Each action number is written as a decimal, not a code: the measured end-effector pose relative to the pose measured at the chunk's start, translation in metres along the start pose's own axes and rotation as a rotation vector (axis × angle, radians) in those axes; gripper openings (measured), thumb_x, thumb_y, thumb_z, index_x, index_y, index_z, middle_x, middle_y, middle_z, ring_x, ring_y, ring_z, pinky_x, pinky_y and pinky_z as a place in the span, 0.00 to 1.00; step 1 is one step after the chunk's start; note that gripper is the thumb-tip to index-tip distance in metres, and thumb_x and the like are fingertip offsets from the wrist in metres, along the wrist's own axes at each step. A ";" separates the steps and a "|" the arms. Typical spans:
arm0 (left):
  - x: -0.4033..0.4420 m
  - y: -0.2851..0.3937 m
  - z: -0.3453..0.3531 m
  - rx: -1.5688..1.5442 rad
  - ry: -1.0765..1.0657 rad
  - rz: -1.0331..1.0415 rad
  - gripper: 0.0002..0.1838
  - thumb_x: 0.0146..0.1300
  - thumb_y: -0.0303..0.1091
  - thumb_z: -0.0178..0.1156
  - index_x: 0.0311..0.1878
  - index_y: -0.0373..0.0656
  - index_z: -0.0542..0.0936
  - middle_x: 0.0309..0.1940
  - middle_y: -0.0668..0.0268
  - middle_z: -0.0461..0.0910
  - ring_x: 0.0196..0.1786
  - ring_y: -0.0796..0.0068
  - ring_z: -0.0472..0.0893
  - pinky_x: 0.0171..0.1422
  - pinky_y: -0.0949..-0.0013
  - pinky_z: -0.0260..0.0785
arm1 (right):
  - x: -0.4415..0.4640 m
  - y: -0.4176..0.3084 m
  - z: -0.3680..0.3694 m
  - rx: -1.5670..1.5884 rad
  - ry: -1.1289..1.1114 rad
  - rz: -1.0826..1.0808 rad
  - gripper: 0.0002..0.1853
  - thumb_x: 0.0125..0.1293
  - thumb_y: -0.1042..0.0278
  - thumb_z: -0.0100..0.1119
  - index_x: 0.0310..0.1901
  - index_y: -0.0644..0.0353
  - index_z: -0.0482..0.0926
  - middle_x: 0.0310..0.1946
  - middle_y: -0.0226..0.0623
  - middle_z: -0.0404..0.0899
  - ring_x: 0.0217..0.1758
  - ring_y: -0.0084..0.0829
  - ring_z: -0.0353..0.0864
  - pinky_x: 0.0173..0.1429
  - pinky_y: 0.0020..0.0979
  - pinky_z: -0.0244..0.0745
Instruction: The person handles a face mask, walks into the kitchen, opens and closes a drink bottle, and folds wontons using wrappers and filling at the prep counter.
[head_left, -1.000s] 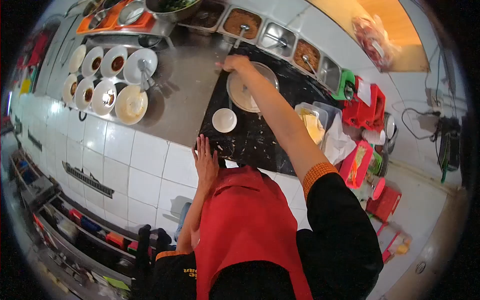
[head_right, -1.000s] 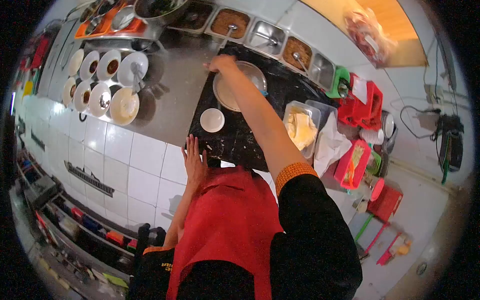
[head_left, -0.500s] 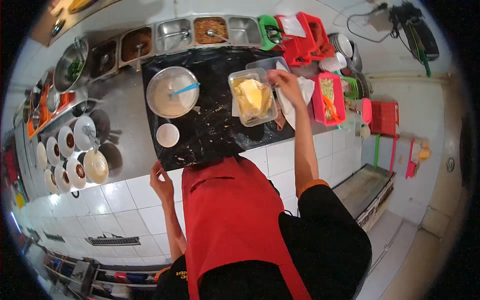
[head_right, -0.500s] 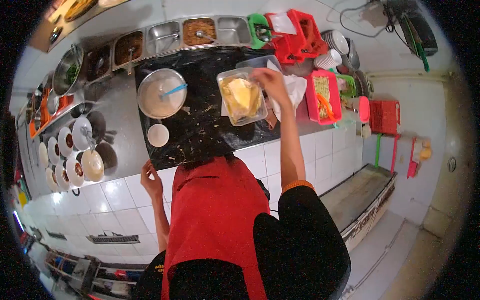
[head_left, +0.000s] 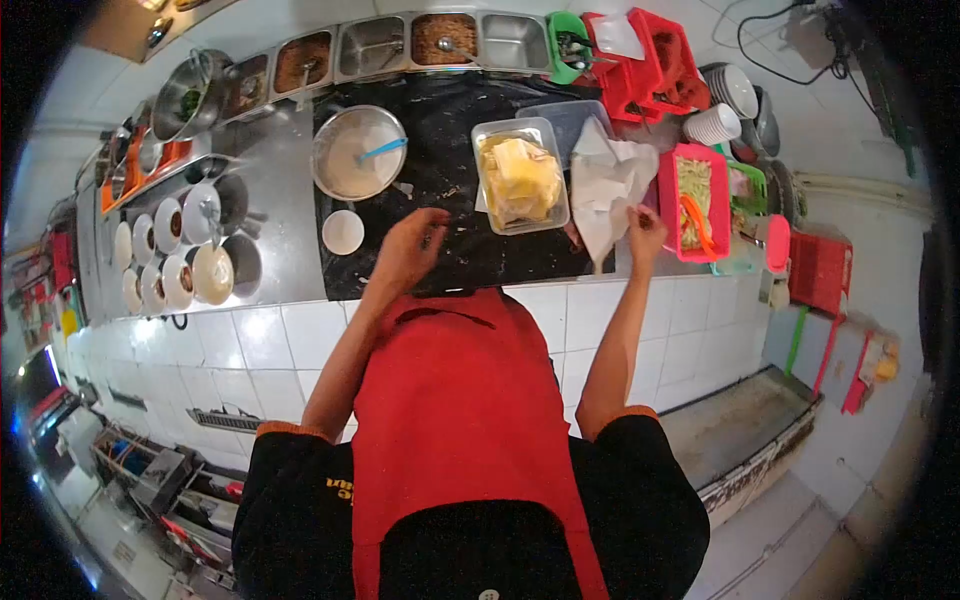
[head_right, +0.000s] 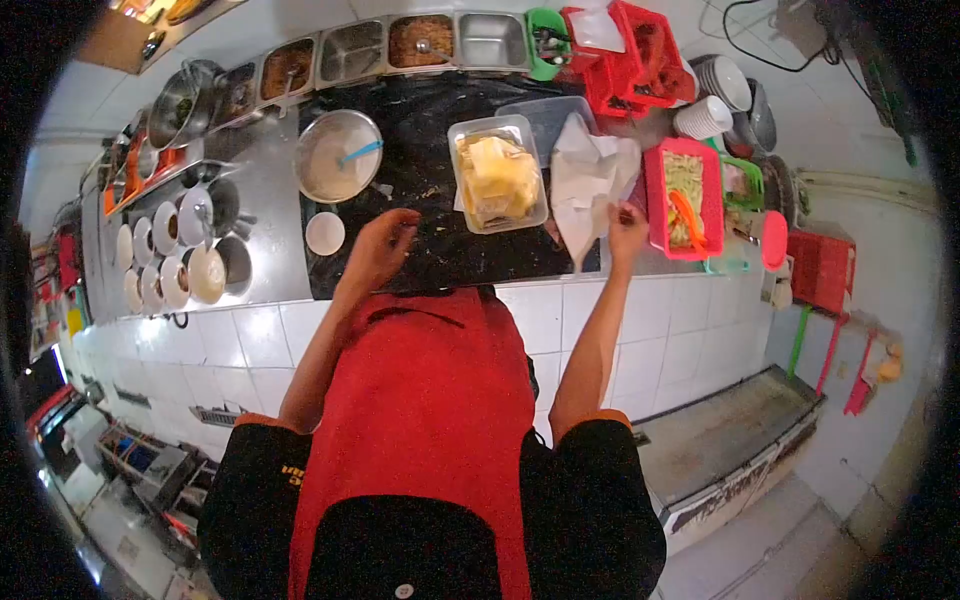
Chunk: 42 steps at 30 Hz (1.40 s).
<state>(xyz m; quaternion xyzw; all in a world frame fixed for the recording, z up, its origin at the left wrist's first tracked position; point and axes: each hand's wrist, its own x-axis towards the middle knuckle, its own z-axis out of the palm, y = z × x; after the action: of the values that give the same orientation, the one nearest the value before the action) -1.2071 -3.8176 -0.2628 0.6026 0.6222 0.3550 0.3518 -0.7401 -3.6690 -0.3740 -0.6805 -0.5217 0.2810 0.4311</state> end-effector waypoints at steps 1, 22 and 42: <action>0.002 0.005 0.007 0.014 0.010 -0.006 0.11 0.72 0.26 0.61 0.56 0.37 0.82 0.47 0.55 0.88 0.47 0.62 0.88 0.52 0.62 0.79 | -0.001 -0.019 -0.003 0.033 0.009 -0.012 0.06 0.64 0.72 0.72 0.40 0.65 0.88 0.30 0.31 0.87 0.32 0.21 0.82 0.39 0.25 0.76; -0.020 -0.142 0.044 0.012 0.303 -0.451 0.23 0.63 0.41 0.72 0.52 0.31 0.83 0.47 0.43 0.87 0.52 0.43 0.87 0.57 0.51 0.77 | -0.064 -0.133 0.122 -0.308 -0.065 -0.525 0.14 0.67 0.61 0.68 0.46 0.63 0.86 0.36 0.46 0.87 0.45 0.49 0.85 0.58 0.44 0.77; -0.018 0.004 0.019 0.094 0.598 0.009 0.11 0.58 0.22 0.68 0.45 0.37 0.81 0.42 0.56 0.78 0.43 0.53 0.82 0.47 0.58 0.76 | -0.043 -0.017 0.110 -0.429 -0.352 -0.388 0.14 0.75 0.61 0.57 0.42 0.66 0.76 0.33 0.56 0.82 0.40 0.59 0.82 0.46 0.52 0.75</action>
<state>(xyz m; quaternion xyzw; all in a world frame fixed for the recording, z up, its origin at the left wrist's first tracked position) -1.1881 -3.8356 -0.2687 0.4896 0.7113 0.4890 0.1232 -0.8524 -3.6765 -0.4132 -0.5847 -0.7551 0.1906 0.2270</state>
